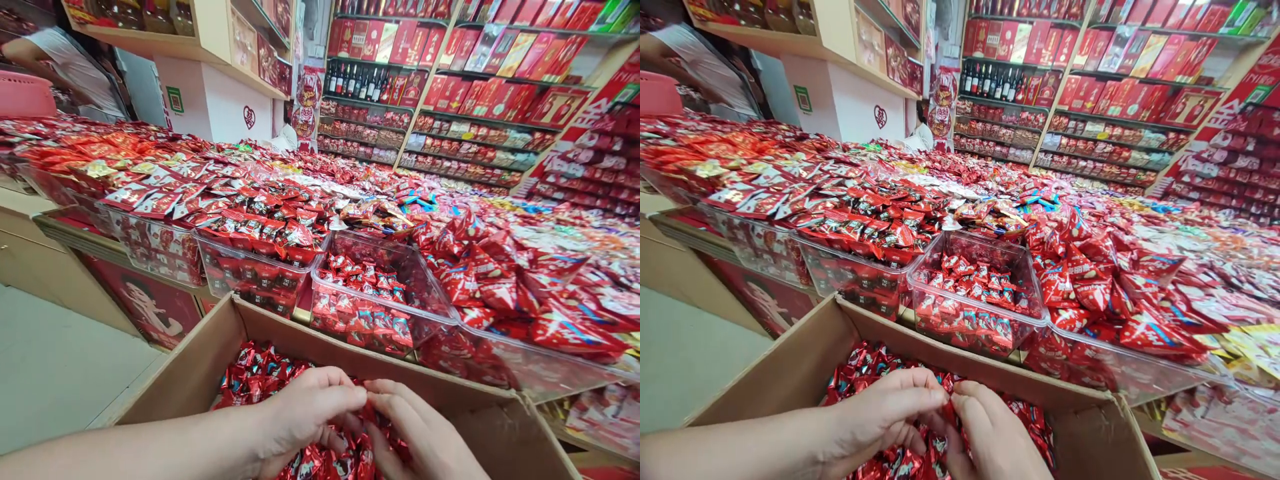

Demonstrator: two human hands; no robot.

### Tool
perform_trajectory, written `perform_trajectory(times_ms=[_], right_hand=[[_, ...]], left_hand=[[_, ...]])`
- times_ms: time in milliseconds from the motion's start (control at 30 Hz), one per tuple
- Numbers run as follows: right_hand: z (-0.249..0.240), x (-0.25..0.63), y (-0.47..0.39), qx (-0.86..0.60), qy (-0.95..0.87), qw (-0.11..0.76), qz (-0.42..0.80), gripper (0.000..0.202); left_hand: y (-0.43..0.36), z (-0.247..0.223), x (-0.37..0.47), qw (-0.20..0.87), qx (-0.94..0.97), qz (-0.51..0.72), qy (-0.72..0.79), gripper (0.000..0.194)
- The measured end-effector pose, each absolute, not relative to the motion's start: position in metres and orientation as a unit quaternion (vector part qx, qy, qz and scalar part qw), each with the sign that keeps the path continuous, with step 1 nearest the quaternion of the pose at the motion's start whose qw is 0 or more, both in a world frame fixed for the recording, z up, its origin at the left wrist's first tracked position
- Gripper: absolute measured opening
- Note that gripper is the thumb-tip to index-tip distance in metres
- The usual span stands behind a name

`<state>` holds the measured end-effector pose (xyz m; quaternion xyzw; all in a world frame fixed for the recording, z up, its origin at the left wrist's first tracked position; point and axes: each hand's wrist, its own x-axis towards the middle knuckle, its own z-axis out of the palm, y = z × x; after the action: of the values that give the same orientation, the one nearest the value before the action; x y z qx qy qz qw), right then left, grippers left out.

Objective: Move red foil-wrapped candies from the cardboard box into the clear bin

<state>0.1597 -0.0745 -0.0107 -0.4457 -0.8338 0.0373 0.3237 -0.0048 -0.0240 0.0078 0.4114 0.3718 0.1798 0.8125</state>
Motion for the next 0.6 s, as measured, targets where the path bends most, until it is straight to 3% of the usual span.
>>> perform_trajectory(times_ms=[167, 233, 300, 367, 467, 600], right_hand=[[0.07, 0.171, -0.054, -0.453, -0.824, 0.312, -0.136, 0.019], [0.104, 0.173, -0.025, -0.483, -0.816, 0.264, -0.177, 0.012], [0.123, 0.173, 0.013, -0.54, -0.807, 0.122, -0.206, 0.009], [0.126, 0.174, 0.054, -0.575, -0.786, -0.081, -0.213, 0.013], [0.11, 0.179, 0.101, -0.573, -0.774, -0.196, -0.185, 0.011], [0.08, 0.187, 0.126, -0.571, -0.761, -0.265, -0.158, 0.011]], left_hand=[[-0.018, 0.021, -0.01, 0.841, 0.419, 0.174, 0.296, 0.031], [-0.017, 0.021, -0.01, 0.828, 0.44, 0.156, 0.312, 0.028], [-0.019, 0.017, -0.009, 0.815, 0.456, 0.133, 0.331, 0.024], [-0.022, 0.012, -0.008, 0.803, 0.474, 0.11, 0.344, 0.018], [-0.025, 0.009, -0.007, 0.778, 0.504, 0.083, 0.365, 0.013], [-0.025, 0.012, -0.007, 0.752, 0.533, 0.074, 0.381, 0.012]])
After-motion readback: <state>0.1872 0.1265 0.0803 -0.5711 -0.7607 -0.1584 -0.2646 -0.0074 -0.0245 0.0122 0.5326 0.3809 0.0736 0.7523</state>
